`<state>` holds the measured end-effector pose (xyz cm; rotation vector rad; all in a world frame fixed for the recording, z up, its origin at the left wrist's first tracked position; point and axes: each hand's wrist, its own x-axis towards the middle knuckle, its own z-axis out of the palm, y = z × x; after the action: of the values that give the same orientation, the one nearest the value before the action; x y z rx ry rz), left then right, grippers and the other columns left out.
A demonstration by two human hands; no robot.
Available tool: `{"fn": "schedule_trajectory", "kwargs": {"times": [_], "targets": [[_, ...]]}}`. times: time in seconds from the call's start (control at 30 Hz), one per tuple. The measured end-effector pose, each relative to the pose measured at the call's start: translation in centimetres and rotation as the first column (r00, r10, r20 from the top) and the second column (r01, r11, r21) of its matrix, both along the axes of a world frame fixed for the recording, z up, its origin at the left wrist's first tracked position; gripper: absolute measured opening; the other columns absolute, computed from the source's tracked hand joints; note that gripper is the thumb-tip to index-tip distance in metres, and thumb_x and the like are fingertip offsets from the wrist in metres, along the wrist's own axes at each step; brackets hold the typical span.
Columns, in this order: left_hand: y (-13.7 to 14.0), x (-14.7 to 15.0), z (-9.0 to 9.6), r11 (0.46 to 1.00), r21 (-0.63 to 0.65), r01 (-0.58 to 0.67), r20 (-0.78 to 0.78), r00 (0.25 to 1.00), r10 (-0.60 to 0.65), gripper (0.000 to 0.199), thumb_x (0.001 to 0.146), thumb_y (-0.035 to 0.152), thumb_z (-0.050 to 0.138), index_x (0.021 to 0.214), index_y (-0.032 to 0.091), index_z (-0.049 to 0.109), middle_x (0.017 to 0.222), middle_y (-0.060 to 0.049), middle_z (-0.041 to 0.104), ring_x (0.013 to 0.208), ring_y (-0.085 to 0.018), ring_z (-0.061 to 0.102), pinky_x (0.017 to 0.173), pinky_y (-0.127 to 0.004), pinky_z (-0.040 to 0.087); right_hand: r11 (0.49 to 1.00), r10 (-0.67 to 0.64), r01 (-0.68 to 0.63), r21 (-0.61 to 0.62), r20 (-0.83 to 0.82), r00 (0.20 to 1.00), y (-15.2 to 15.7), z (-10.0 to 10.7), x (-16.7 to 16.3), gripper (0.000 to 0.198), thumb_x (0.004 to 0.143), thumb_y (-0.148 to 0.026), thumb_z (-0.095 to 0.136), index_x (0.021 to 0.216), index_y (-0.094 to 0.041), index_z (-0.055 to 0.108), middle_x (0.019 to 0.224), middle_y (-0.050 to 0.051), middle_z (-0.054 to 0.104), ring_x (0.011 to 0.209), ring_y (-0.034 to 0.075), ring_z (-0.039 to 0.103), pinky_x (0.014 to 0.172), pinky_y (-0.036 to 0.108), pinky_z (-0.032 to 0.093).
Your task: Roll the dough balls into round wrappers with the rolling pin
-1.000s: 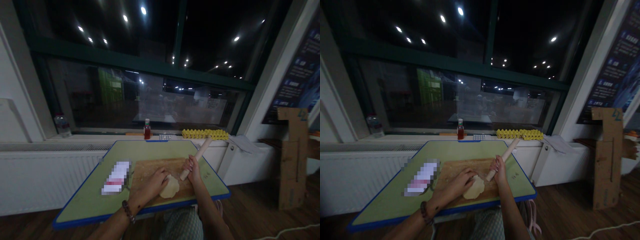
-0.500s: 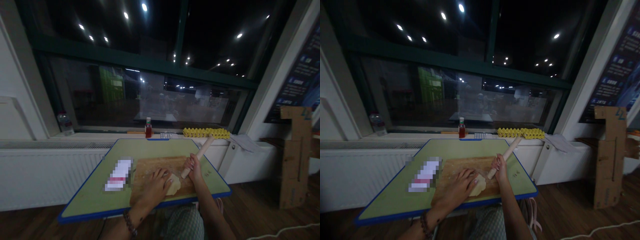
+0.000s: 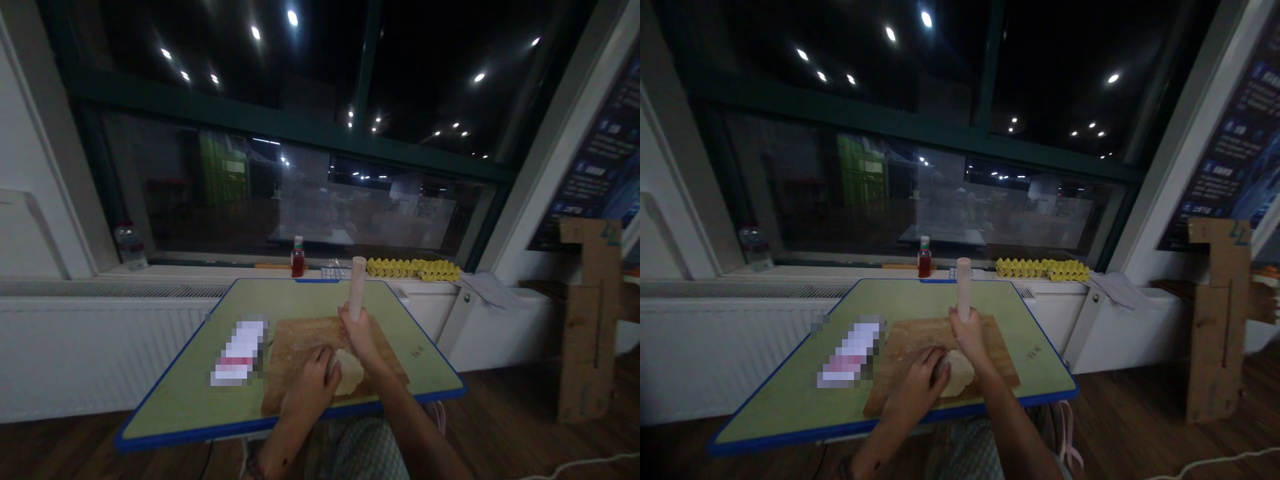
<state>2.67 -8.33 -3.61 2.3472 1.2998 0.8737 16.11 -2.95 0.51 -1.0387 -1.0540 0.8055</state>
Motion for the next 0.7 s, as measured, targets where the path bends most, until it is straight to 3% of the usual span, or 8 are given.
{"fn": "schedule_trajectory", "kwargs": {"times": [0.13, 0.3, 0.7], "targets": [[-0.1, 0.2, 0.1, 1.000, -0.017, -0.022, -0.002, 1.000, 0.022, 0.027, 0.091, 0.028, 0.043, 0.113, 0.020, 0.056, 0.119, -0.012, 0.061, 0.109, -0.026, 0.058, 0.095, -0.040, 0.045, 1.000, -0.024, 0.025, -0.012, 0.035, 0.999, 0.0, -0.8, -0.5, 0.028, 0.065, -0.042, 0.062, 0.058, -0.024, 0.042, 0.041, -0.010, 0.036, 0.036, 0.006, 0.032, 0.035, 0.020, 0.023], [0.0, 0.4, -0.3, 1.000, 0.015, -0.015, 0.027, 1.000, 0.015, 0.026, 0.089, 0.027, 0.044, 0.110, 0.018, 0.057, 0.116, -0.012, 0.060, 0.108, -0.027, 0.057, 0.095, -0.041, 0.044, 1.000, -0.019, 0.022, -0.022, 0.164, 0.986, -0.1, 0.2, -0.5, 0.024, 0.064, -0.040, 0.061, 0.057, -0.022, 0.045, 0.044, -0.008, 0.037, 0.040, 0.007, 0.033, 0.037, 0.021, 0.023], [-0.1, 0.6, -0.4, 0.999, 0.009, -0.036, 0.034, 0.999, 0.036, 0.024, 0.089, 0.027, 0.045, 0.108, 0.020, 0.058, 0.114, -0.010, 0.060, 0.104, -0.024, 0.058, 0.092, -0.037, 0.044, 0.993, -0.117, 0.116, 0.017, 0.213, 0.970, -0.4, 0.6, -1.1, 0.026, 0.063, -0.041, 0.056, 0.053, -0.024, 0.040, 0.047, -0.007, 0.035, 0.045, 0.008, 0.032, 0.041, 0.023, 0.025]]}}
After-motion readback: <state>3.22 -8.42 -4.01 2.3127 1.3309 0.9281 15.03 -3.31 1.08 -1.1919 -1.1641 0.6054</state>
